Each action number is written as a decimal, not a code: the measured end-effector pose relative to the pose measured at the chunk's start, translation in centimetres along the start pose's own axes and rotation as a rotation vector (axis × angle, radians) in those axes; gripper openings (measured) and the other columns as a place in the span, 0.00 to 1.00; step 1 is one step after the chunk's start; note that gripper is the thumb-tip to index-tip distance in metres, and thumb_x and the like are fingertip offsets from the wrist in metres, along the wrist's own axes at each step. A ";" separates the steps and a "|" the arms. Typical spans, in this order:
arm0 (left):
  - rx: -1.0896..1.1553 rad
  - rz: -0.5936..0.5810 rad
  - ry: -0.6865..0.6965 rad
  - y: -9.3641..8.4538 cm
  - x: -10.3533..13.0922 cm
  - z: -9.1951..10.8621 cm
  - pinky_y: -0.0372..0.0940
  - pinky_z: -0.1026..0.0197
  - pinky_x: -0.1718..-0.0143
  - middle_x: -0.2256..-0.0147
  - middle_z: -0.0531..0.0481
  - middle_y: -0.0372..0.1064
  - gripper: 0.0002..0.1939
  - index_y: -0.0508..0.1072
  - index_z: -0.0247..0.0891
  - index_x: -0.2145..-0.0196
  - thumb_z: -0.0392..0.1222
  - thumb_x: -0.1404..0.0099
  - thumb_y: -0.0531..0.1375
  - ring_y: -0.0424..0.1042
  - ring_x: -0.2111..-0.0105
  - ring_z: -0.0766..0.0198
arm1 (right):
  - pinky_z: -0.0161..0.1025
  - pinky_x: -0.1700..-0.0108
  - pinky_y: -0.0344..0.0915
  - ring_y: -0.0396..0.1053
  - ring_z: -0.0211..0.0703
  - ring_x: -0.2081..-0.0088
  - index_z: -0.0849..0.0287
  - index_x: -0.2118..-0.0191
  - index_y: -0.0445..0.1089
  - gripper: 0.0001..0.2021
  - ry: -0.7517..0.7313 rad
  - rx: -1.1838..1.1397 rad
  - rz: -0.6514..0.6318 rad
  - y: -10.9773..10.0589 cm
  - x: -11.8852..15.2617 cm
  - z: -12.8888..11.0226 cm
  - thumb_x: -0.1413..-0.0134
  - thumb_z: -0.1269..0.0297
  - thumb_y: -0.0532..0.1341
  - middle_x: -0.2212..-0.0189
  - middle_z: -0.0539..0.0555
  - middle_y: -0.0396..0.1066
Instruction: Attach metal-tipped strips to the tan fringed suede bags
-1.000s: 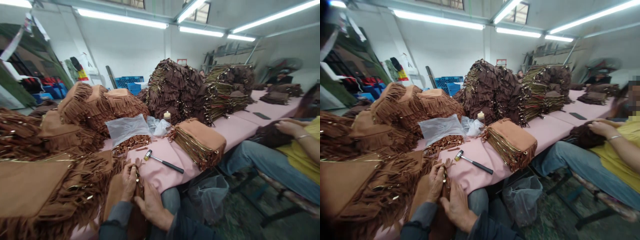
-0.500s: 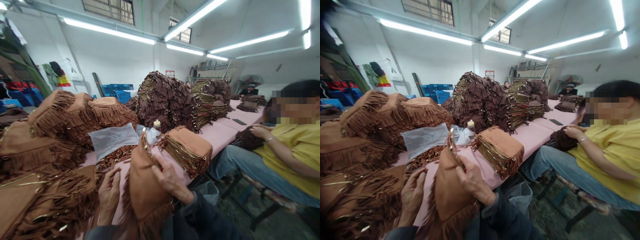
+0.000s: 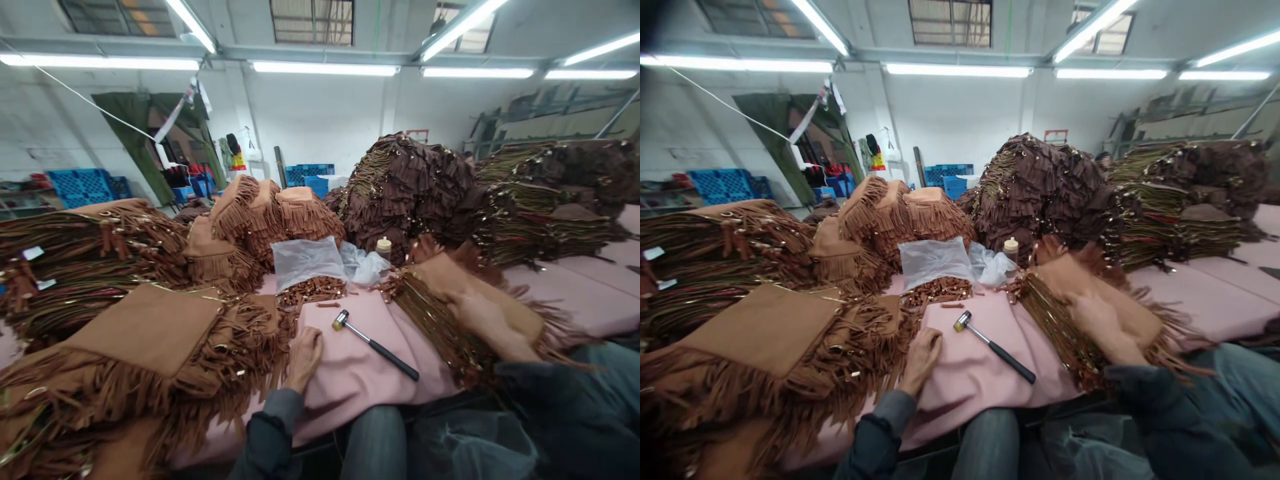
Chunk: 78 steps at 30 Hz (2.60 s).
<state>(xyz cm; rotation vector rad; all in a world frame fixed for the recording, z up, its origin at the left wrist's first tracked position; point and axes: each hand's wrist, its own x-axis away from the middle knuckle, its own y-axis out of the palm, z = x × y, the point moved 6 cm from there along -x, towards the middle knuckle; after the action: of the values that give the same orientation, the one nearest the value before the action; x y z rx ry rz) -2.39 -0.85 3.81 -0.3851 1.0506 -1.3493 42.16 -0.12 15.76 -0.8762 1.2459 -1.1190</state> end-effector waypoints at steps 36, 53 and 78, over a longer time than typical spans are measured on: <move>0.856 -0.191 -0.462 -3.7 3.9 6.3 0.65 0.60 0.70 0.79 0.49 0.69 0.19 0.70 0.36 0.69 0.57 0.35 0.55 0.68 0.78 0.62 | 0.50 0.43 0.67 0.69 0.52 0.46 0.54 0.47 0.71 0.15 -0.499 -1.120 0.205 7.6 7.4 -29.7 0.33 0.61 0.52 0.49 0.59 0.70; -0.683 0.004 -0.355 -20.2 3.4 -3.6 0.50 0.58 0.69 0.69 0.48 0.71 0.09 0.67 0.40 0.66 0.45 0.31 0.52 0.71 0.68 0.58 | 0.48 0.44 0.67 0.71 0.52 0.48 0.56 0.49 0.72 0.19 -0.112 -1.444 0.093 11.4 8.0 -27.2 0.35 0.49 0.55 0.50 0.58 0.73; -0.160 -0.241 0.095 2.6 -3.1 3.8 0.56 0.59 0.61 0.64 0.50 0.68 0.03 0.68 0.40 0.68 0.38 0.37 0.60 0.66 0.60 0.59 | 0.37 0.61 0.61 0.69 0.43 0.66 0.61 0.62 0.73 0.21 0.098 -1.469 -0.060 10.7 2.8 -23.4 0.36 0.47 0.54 0.68 0.54 0.74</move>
<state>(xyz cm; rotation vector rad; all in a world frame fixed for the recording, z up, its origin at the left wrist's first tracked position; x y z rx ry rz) 2.53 1.39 5.04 -0.5858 1.2254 -1.5129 20.72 1.59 1.41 -1.9117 2.1121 -0.0880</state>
